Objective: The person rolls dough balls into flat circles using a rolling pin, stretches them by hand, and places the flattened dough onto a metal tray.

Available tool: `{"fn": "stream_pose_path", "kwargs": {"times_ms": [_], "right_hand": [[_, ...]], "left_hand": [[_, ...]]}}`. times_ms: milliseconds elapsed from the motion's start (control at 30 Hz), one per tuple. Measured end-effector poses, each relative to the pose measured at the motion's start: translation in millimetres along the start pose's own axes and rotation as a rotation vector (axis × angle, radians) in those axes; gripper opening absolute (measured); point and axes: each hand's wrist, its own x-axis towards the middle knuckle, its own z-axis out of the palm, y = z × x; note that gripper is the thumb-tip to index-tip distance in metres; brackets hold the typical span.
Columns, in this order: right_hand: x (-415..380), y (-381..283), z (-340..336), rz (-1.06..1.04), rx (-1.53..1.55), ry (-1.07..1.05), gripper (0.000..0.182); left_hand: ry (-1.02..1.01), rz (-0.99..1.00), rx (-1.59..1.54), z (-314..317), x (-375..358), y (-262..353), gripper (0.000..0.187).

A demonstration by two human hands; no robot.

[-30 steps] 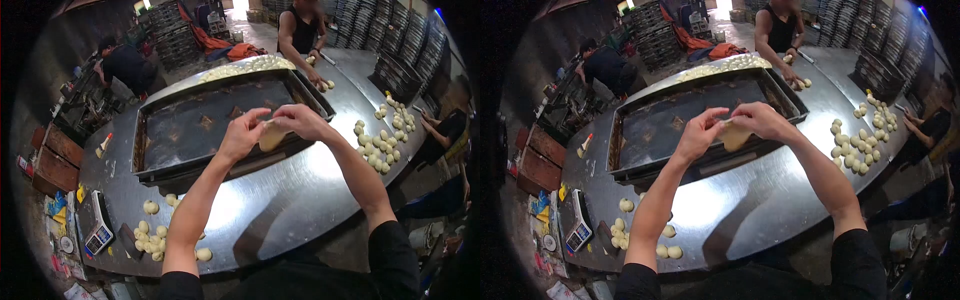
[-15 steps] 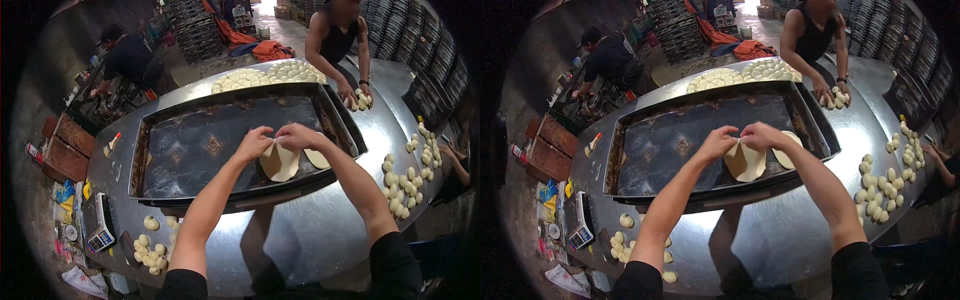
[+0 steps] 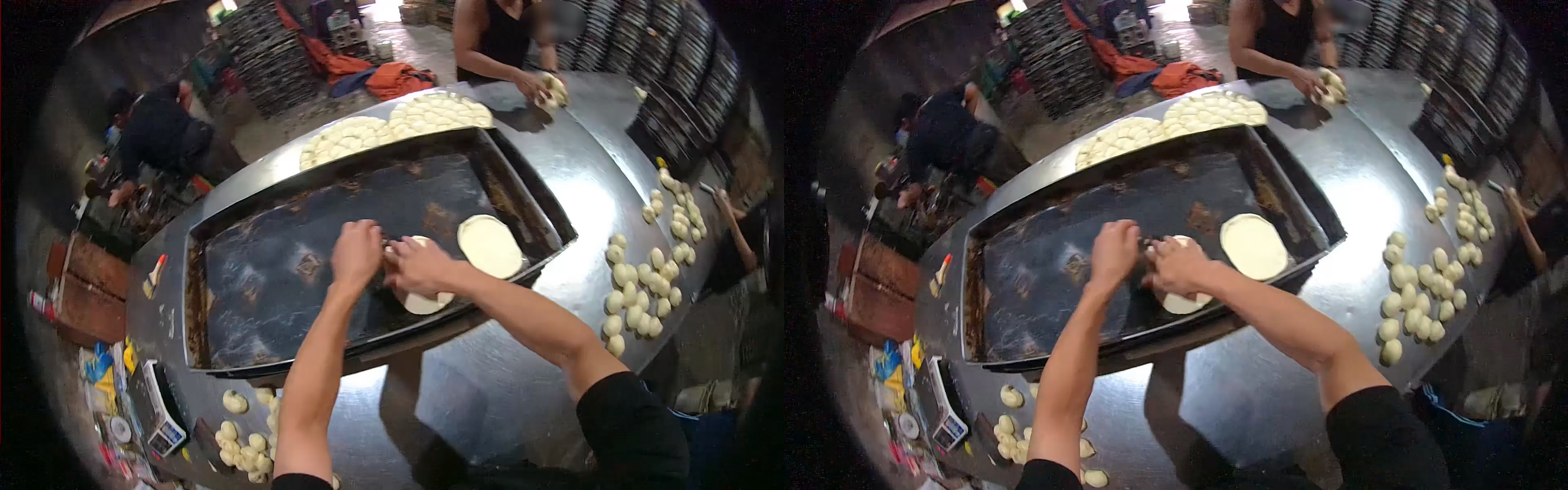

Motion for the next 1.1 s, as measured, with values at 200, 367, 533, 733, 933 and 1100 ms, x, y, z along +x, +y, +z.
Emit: {"fn": "stream_pose_path", "kwargs": {"times_ms": [200,367,533,733,933,1100], "right_hand": [[-17,69,-44,-0.123,-0.063,0.036,0.029],[-13,29,-93,0.699,-0.192,-0.594,0.057],[-16,-178,-79,0.177,0.637,-0.185,0.023],[-29,-347,118,0.243,0.404,-0.319,0.049],[-31,-370,138,0.377,0.887,-0.275,0.025],[-142,-323,31,0.547,1.396,0.073,0.071]], "left_hand": [[0.086,0.051,-0.459,-87,-155,27,0.021],[-0.549,-0.414,-0.843,-40,-350,23,0.033],[-0.409,-0.696,-0.768,-55,-460,-2,0.031],[0.500,-0.777,-0.455,-124,-493,-103,0.021],[0.471,-0.794,-0.548,-138,-543,-98,0.022],[0.236,-0.725,-0.756,-95,-564,-64,0.024]]}}
